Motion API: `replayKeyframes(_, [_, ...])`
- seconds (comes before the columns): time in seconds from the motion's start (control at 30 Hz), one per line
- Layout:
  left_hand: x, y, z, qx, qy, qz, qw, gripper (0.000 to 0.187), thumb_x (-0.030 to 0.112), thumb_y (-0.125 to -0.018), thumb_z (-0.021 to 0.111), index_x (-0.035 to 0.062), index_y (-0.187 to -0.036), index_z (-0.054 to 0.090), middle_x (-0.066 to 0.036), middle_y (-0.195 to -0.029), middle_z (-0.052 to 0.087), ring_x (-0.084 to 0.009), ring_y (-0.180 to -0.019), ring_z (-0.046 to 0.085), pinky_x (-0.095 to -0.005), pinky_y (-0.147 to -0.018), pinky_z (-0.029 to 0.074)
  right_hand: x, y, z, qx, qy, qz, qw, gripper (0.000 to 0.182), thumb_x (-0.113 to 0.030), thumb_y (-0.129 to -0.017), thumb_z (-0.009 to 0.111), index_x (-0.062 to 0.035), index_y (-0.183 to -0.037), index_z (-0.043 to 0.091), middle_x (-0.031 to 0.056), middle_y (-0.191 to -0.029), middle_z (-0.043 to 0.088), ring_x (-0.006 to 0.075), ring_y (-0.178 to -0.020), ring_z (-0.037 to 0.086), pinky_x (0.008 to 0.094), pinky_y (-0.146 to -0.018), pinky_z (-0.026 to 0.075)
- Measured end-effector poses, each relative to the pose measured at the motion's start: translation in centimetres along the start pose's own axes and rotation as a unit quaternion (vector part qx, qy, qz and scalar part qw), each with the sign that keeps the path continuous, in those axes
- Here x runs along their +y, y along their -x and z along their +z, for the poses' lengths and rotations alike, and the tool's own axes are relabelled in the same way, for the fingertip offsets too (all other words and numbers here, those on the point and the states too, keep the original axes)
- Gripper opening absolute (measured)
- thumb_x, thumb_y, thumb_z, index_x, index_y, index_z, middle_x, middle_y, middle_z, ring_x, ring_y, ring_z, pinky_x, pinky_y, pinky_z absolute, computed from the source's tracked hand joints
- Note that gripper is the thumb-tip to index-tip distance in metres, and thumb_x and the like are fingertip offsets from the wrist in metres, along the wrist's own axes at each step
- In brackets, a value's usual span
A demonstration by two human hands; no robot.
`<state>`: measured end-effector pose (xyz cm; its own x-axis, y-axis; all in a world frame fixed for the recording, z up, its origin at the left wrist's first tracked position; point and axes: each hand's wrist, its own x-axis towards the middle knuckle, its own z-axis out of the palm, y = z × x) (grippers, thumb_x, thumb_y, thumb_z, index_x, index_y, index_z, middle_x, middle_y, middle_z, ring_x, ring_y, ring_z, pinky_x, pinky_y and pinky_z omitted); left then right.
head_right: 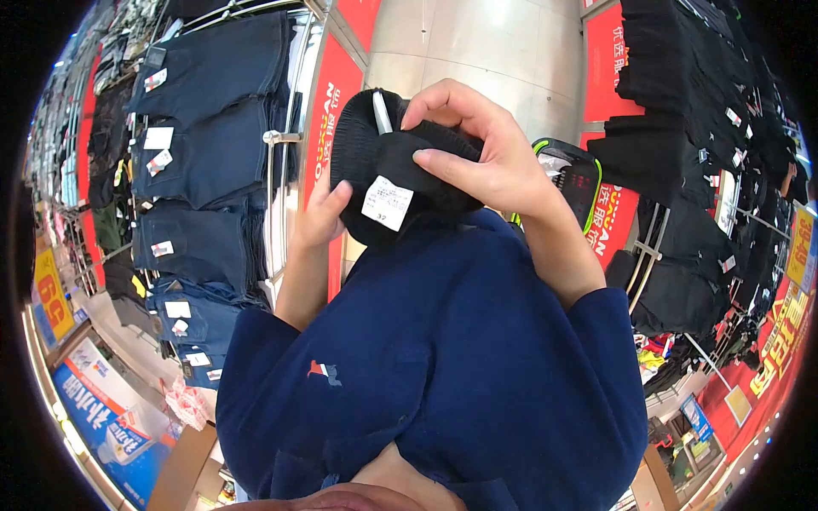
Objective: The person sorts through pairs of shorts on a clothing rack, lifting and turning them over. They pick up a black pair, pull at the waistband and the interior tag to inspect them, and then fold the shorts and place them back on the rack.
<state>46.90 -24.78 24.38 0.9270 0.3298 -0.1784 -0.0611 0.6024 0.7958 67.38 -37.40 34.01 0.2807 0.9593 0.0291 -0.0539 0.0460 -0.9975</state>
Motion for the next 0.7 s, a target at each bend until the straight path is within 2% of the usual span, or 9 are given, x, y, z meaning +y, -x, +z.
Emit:
replayKeyframes(0.07, [1.0, -1.6, -1.2, 0.015, -0.082, -0.073, 0.994, 0.06, 0.02, -0.093, 0.059, -0.0009, -0.141, 0.031, -0.01, -0.13, 0.051, -0.0142, -0.118, 0.048, -0.0301, -0.1, 0.039, -0.3, -0.4, 0.3, -0.003, 0.017, -0.006, 1.0, 0.028, 0.004, -0.081, 0.061, -0.0009, -0.108, 0.055, 0.0035, -0.103, 0.057, 0.0124, -0.1, 0.058, 0.026, -0.087, 0.045])
replayKeyframes(0.1, [1.6, -2.5, -1.3, 0.027, -0.144, -0.073, 0.987, 0.048, 0.015, -0.093, 0.057, -0.0012, -0.135, 0.041, -0.009, -0.12, 0.058, -0.0135, -0.109, 0.054, -0.029, -0.094, 0.043, -0.5, -0.6, 0.5, -0.004, 0.027, -0.001, 1.0, 0.028, 0.003, -0.081, 0.061, -0.0007, -0.108, 0.055, 0.0037, -0.103, 0.058, 0.0128, -0.1, 0.059, 0.0263, -0.087, 0.045])
replayKeyframes(0.2, [2.1, -4.7, -3.0, -0.034, -0.268, -0.118, 0.956, 0.036, 0.015, -0.093, 0.058, -0.002, -0.125, 0.052, -0.009, -0.108, 0.064, -0.0142, -0.1, 0.058, -0.0292, -0.088, 0.047, -0.5, -1.4, 0.8, 0.006, 0.086, -0.013, 0.996, 0.032, 0.007, -0.076, 0.067, 0.0, -0.106, 0.058, 0.0046, -0.099, 0.059, 0.0125, -0.097, 0.058, 0.0255, -0.085, 0.045])
replayKeyframes(0.23, [2.0, -5.3, -3.5, -0.025, -0.336, -0.113, 0.935, 0.027, 0.014, -0.093, 0.057, -0.0026, -0.115, 0.059, -0.009, -0.099, 0.067, -0.0144, -0.094, 0.06, -0.0289, -0.083, 0.048, -0.6, -1.6, 0.7, 0.009, 0.114, -0.005, 0.993, 0.034, 0.007, -0.075, 0.068, -0.0005, -0.106, 0.058, 0.0046, -0.097, 0.059, 0.0125, -0.096, 0.059, 0.0257, -0.085, 0.046])
replayKeyframes(0.33, [2.2, -7.7, -4.8, 0.073, -0.39, -0.061, 0.916, 0.026, 0.013, -0.094, 0.055, -0.0027, -0.113, 0.06, -0.009, -0.099, 0.067, -0.0148, -0.094, 0.061, -0.0284, -0.083, 0.047, -0.9, -1.9, -0.3, 0.039, 0.155, 0.059, 0.985, 0.038, 0.005, -0.071, 0.072, -0.0022, -0.106, 0.06, 0.0024, -0.089, 0.058, 0.009, -0.085, 0.057, 0.0229, -0.076, 0.044])
replayKeyframes(0.4, [3.3, -8.6, -4.7, 0.126, -0.293, -0.011, 0.948, 0.027, 0.006, -0.094, 0.05, -0.0028, -0.117, 0.06, -0.01, -0.105, 0.067, -0.0136, -0.095, 0.059, -0.0269, -0.086, 0.045, -1.2, -1.9, -1.7, 0.065, 0.166, 0.115, 0.977, 0.041, 0.005, -0.068, 0.074, -0.0034, -0.106, 0.061, 0.0001, -0.082, 0.057, 0.0055, -0.075, 0.054, 0.0199, -0.067, 0.043])
replayKeyframes(0.47, [3.8, -9.1, -5.9, 0.164, -0.314, 0.039, 0.934, 0.028, 0.004, -0.094, 0.049, -0.0031, -0.118, 0.06, -0.009, -0.106, 0.066, -0.012, -0.096, 0.058, -0.0248, -0.089, 0.043, -0.1, -1.9, -3.4, 0.12, 0.19, 0.075, 0.971, 0.043, 0.006, -0.066, 0.073, -0.0037, -0.106, 0.061, -0.0018, -0.077, 0.054, 0.0025, -0.068, 0.05, 0.0184, -0.06, 0.038])
replayKeyframes(0.53, [5.1, -9.4, -5.5, 0.151, -0.254, 0.074, 0.952, 0.03, -0.005, -0.09, 0.045, -0.002, -0.115, 0.062, -0.008, -0.105, 0.064, -0.0128, -0.099, 0.059, -0.0233, -0.09, 0.043, -0.6, -1.9, -5.0, 0.091, 0.272, 0.099, 0.953, 0.045, 0.006, -0.066, 0.073, -0.0042, -0.108, 0.061, 0.001, -0.081, 0.056, 0.0076, -0.072, 0.054, 0.0205, -0.064, 0.042])
replayKeyframes(0.7, [6.4, -11.1, -3.1, 0.176, -0.097, 0.111, 0.973, 0.032, -0.013, -0.087, 0.039, -0.0008, -0.109, 0.058, -0.01, -0.103, 0.063, -0.0149, -0.095, 0.061, -0.0251, -0.086, 0.048, 2.2, -2.4, -9.1, -0.008, 0.392, 0.028, 0.92, 0.044, 0.007, -0.069, 0.068, -0.0052, -0.11, 0.06, 0.0092, -0.099, 0.059, 0.0257, -0.095, 0.057, 0.0332, -0.081, 0.047])
